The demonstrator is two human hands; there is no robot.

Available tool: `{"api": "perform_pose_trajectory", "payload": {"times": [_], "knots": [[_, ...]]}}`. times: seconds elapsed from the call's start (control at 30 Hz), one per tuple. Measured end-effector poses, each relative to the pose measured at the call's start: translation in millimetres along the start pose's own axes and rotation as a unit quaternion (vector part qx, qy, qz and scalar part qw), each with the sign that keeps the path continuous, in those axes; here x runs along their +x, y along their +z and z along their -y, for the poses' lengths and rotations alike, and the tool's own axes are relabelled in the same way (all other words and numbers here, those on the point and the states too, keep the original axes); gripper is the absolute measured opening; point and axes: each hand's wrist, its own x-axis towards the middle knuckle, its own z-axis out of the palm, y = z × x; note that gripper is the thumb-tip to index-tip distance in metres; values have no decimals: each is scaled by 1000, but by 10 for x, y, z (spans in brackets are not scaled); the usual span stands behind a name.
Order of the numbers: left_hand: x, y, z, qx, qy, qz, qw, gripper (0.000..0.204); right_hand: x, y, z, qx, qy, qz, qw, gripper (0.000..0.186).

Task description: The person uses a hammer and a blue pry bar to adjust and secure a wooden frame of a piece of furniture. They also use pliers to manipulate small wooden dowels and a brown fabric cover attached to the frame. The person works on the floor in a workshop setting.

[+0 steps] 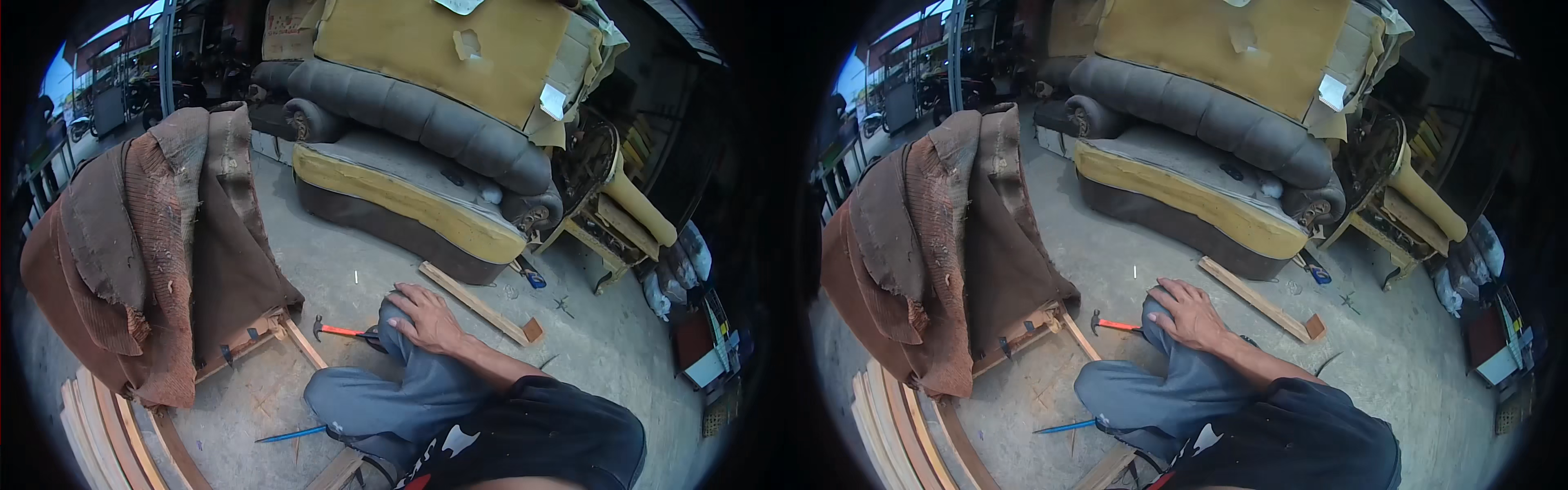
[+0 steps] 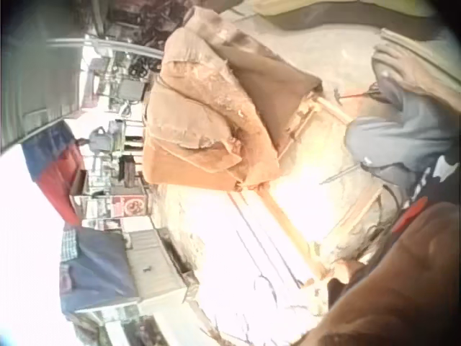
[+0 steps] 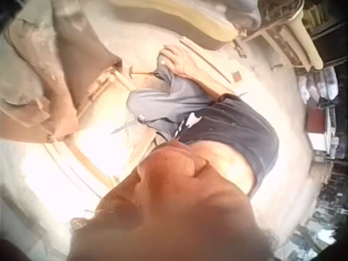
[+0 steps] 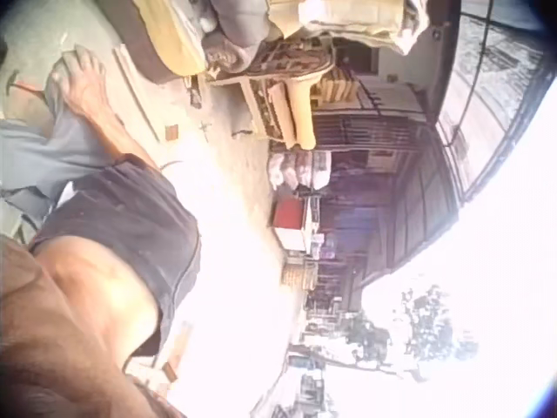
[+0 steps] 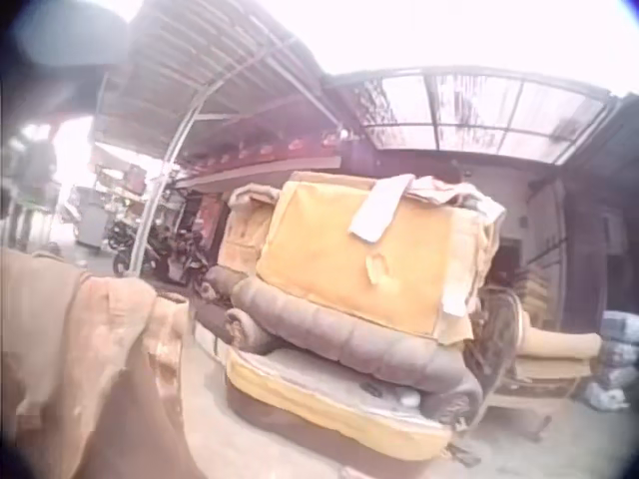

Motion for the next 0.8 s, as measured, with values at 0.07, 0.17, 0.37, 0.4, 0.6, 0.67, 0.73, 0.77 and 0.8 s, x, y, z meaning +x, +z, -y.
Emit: {"api": "perform_pose_trajectory", "payload": {"times": [0.07, 0.17, 0.37, 0.4, 0.6, 0.67, 0.73, 0.77, 0.8], "knots": [[-261, -12, -487, -31, 86, 19, 996, 51, -370, -179, -176, 61, 70, 46, 995, 51], [-535, -20, -810, -46, 175, 47, 982, 51, -516, -264, -48, 67, 96, 36, 992, 52], [-731, 43, -1160, -49, 306, 87, 947, 51, -367, 17, 109, 93, 56, 22, 994, 50], [-775, 46, -1172, -47, 319, 97, 942, 51, -355, 70, 154, 101, 50, 24, 993, 49], [-999, 33, -1260, -45, 359, 137, 922, 50, -354, 4, 449, 73, 55, 59, 994, 50], [-1057, 43, -1246, -43, 363, 143, 920, 50, -408, 5, 398, 79, 44, 46, 995, 50], [-1069, 68, -1197, -42, 359, 146, 921, 50, -450, 62, 214, 97, 16, 10, 995, 50], [-1055, 91, -1187, -39, 357, 144, 922, 50, -456, 56, 91, 169, 49, -11, 984, 49], [-1008, 97, -1155, -35, 349, 139, 926, 50, -436, 26, -40, 247, 75, -26, 966, 47]]}}
